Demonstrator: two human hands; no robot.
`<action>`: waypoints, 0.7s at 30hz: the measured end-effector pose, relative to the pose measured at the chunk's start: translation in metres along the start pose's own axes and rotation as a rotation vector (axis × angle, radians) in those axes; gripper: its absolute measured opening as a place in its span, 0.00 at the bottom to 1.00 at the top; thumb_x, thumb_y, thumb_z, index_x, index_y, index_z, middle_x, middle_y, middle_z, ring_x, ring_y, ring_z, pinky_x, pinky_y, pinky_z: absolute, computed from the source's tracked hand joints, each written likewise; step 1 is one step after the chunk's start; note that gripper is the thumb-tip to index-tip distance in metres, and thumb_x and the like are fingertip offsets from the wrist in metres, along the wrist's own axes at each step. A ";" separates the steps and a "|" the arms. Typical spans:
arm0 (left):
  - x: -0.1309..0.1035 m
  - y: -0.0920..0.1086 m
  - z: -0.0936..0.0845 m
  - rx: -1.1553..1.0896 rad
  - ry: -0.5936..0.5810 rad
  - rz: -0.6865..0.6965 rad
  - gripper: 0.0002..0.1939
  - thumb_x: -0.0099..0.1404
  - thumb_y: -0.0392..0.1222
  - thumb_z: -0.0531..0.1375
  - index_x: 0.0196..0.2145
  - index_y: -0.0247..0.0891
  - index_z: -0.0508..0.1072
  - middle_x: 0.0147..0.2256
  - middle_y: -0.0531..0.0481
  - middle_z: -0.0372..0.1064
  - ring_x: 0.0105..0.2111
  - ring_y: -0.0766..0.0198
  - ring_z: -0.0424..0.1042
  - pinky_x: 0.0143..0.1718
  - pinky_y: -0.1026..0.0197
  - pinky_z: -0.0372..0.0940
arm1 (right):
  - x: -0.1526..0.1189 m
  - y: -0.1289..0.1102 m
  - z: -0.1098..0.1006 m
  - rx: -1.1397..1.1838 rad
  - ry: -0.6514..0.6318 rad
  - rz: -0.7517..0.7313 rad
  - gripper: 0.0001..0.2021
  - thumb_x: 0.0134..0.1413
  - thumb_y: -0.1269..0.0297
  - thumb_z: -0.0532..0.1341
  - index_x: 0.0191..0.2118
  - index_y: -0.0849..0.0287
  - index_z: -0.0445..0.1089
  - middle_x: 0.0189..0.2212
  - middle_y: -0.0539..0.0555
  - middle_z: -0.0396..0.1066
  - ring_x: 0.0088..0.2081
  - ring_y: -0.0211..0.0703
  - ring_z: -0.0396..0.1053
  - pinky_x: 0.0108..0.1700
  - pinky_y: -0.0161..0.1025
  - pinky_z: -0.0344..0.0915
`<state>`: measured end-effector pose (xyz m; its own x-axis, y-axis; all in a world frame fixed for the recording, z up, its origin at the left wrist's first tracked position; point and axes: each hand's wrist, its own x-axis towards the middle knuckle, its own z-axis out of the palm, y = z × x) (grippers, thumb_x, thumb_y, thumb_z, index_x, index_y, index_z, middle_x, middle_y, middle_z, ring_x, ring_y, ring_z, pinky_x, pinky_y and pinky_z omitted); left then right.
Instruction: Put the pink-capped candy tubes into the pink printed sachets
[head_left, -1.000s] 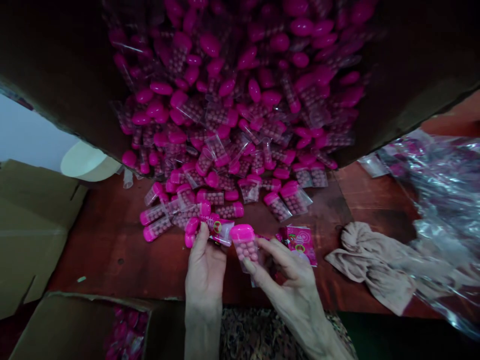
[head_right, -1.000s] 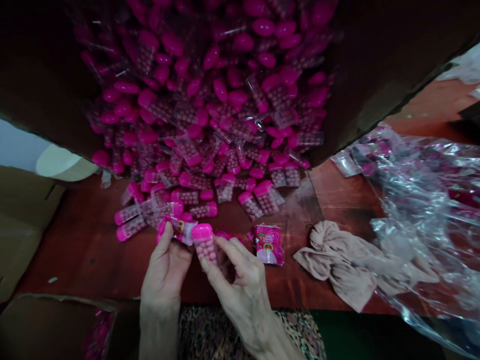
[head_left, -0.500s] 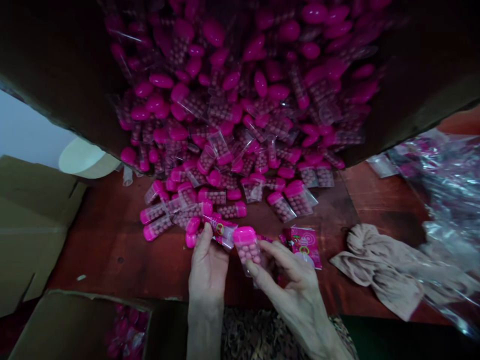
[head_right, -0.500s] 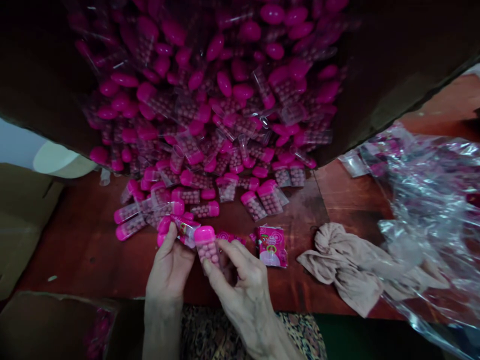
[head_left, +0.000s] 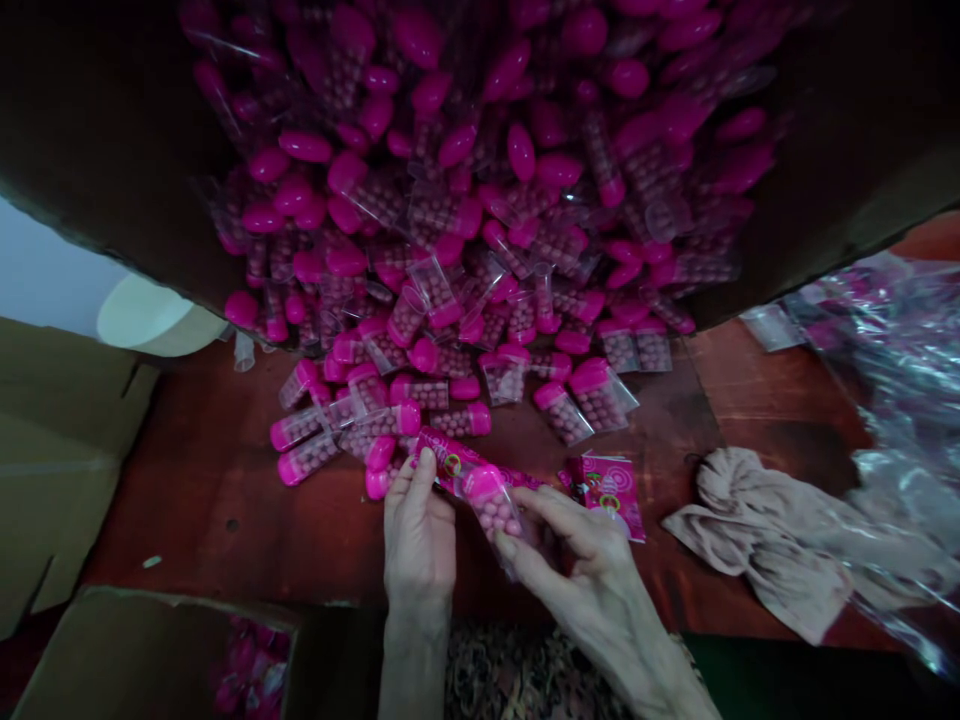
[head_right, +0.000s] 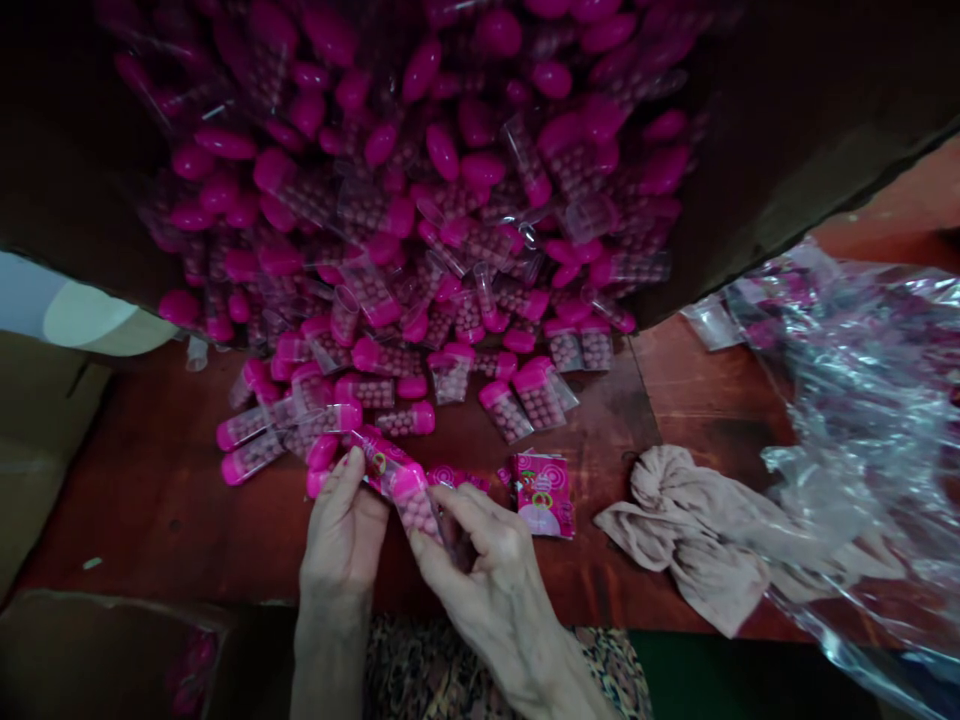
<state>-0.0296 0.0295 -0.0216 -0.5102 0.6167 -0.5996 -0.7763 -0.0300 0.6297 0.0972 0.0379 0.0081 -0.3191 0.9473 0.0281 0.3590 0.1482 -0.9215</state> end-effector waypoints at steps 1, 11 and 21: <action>0.001 0.000 -0.001 0.010 -0.001 0.002 0.04 0.51 0.36 0.66 0.27 0.36 0.74 0.27 0.54 0.74 0.29 0.71 0.71 0.32 0.69 0.63 | 0.000 0.000 -0.001 0.007 -0.014 0.024 0.07 0.49 0.70 0.60 0.34 0.62 0.74 0.20 0.48 0.68 0.21 0.35 0.63 0.22 0.30 0.61; -0.003 -0.002 0.008 0.092 -0.145 0.029 0.07 0.49 0.36 0.68 0.28 0.36 0.75 0.27 0.53 0.74 0.28 0.69 0.72 0.34 0.67 0.65 | -0.001 0.009 -0.005 0.048 -0.081 0.152 0.08 0.54 0.62 0.59 0.38 0.57 0.73 0.24 0.48 0.69 0.24 0.37 0.64 0.25 0.33 0.61; -0.009 -0.006 0.012 0.095 -0.136 -0.008 0.07 0.51 0.33 0.66 0.30 0.36 0.74 0.28 0.53 0.75 0.28 0.70 0.72 0.33 0.68 0.66 | 0.001 0.001 -0.008 -0.003 -0.046 0.078 0.08 0.54 0.64 0.58 0.37 0.56 0.73 0.28 0.51 0.74 0.27 0.40 0.70 0.26 0.34 0.67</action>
<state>-0.0164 0.0333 -0.0141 -0.4444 0.7177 -0.5361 -0.7383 0.0455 0.6729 0.1046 0.0417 0.0104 -0.3299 0.9420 -0.0612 0.3869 0.0758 -0.9190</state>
